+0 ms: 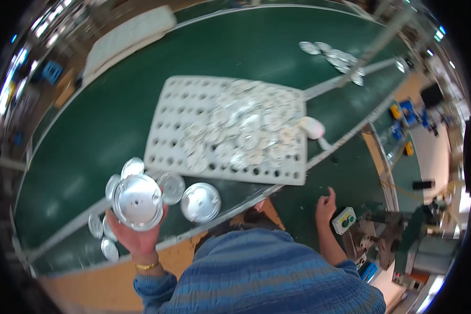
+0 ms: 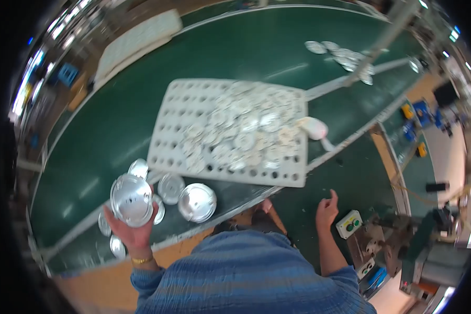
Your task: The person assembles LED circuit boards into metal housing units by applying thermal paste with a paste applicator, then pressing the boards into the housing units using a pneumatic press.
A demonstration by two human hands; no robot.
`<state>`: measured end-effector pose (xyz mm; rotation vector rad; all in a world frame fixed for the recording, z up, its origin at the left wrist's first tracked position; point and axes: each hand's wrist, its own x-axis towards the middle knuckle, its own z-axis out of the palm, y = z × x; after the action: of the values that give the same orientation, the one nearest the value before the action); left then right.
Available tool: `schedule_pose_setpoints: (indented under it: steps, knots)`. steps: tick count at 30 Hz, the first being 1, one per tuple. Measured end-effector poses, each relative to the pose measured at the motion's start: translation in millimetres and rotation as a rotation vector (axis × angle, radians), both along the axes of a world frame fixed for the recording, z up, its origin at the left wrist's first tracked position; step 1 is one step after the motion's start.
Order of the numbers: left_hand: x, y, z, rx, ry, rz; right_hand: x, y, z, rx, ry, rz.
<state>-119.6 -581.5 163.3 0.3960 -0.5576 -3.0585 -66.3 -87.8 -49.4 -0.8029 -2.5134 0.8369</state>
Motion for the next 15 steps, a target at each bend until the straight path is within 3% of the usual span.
schedule_pose_setpoints:
  steps: [5,10,15]
  knots:
    - [49.7,-54.8,0.8,-0.105,0.115,0.166,-49.8,-49.5,56.5,-0.365,0.128,0.142]
    - [115.5,-88.3,-14.3,-0.177,0.011,0.437,-89.0,-116.7,96.8,-0.450,0.135,0.406]
    - [149.6,-79.8,-49.5,-0.047,-0.111,0.456,-114.8,-190.8,126.6,-0.453,0.080,0.769]
